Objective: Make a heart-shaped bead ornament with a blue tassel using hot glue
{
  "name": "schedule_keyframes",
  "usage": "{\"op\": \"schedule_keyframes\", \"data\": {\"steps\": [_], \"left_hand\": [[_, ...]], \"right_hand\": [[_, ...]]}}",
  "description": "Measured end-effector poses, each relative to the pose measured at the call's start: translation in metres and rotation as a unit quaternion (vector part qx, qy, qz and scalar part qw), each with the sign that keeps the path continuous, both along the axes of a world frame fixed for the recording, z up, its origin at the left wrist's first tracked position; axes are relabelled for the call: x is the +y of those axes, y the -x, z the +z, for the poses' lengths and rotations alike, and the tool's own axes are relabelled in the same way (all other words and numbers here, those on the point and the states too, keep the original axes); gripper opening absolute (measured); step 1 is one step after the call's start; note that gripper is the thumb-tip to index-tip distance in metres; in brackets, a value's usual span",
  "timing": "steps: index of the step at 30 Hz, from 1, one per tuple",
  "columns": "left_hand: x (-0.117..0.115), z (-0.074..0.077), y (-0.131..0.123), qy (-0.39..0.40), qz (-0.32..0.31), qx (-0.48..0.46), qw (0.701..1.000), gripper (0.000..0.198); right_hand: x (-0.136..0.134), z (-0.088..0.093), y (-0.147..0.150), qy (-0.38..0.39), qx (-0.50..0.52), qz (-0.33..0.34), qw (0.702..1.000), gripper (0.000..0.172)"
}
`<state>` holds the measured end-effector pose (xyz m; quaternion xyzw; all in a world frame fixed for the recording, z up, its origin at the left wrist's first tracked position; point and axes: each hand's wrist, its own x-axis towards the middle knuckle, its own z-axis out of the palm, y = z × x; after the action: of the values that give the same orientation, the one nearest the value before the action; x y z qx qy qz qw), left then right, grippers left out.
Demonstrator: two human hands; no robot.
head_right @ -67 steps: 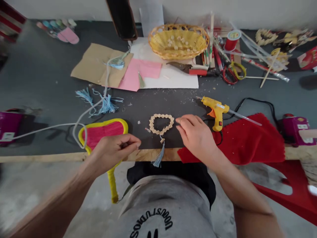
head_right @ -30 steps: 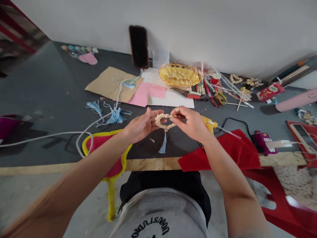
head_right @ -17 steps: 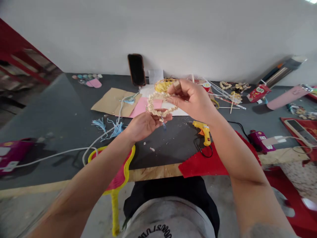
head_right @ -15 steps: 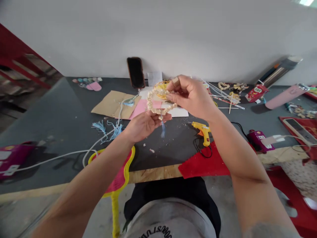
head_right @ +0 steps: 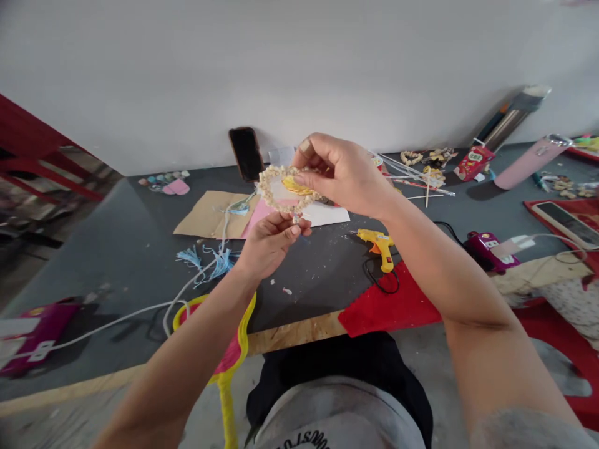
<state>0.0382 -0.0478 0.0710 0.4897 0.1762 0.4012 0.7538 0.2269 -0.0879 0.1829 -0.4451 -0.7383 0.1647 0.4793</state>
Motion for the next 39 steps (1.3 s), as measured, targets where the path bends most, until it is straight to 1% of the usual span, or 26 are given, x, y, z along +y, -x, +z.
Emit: {"op": "schedule_keyframes", "data": {"steps": [4, 9, 13, 16, 20, 24, 32, 35, 39], "left_hand": [[-0.004, 0.000, -0.001, -0.012, 0.018, 0.002, 1.000, 0.021], [-0.009, -0.001, 0.002, 0.009, -0.001, -0.004, 1.000, 0.023], [-0.011, -0.008, 0.005, 0.025, 0.003, 0.007, 1.000, 0.023], [-0.011, -0.013, 0.005, 0.036, 0.008, -0.001, 0.999, 0.022], [-0.010, -0.017, 0.004, 0.045, 0.009, 0.005, 0.999, 0.023], [-0.010, -0.018, 0.002, 0.050, 0.020, 0.016, 0.998, 0.021], [-0.012, -0.021, 0.002, 0.056, 0.019, 0.022, 0.998, 0.022], [-0.013, -0.020, 0.002, 0.054, 0.016, 0.025, 0.998, 0.022], [-0.015, -0.020, 0.002, 0.056, -0.004, 0.014, 0.998, 0.021]], "right_hand": [[-0.003, -0.001, 0.000, 0.000, -0.004, 0.007, 1.000, 0.022], [-0.005, -0.004, -0.002, 0.007, -0.008, 0.002, 1.000, 0.021], [-0.005, -0.010, -0.003, 0.005, -0.011, 0.009, 1.000, 0.018], [-0.005, -0.015, -0.002, -0.002, -0.017, 0.018, 1.000, 0.016], [-0.006, -0.022, -0.001, -0.001, -0.014, 0.023, 1.000, 0.017], [-0.005, -0.027, -0.001, 0.002, -0.006, 0.022, 1.000, 0.018], [-0.006, -0.031, -0.005, 0.010, 0.013, 0.025, 1.000, 0.021], [-0.007, -0.032, -0.005, 0.012, 0.018, 0.029, 0.999, 0.019], [-0.011, -0.034, -0.005, 0.009, 0.004, 0.018, 1.000, 0.013]]}}
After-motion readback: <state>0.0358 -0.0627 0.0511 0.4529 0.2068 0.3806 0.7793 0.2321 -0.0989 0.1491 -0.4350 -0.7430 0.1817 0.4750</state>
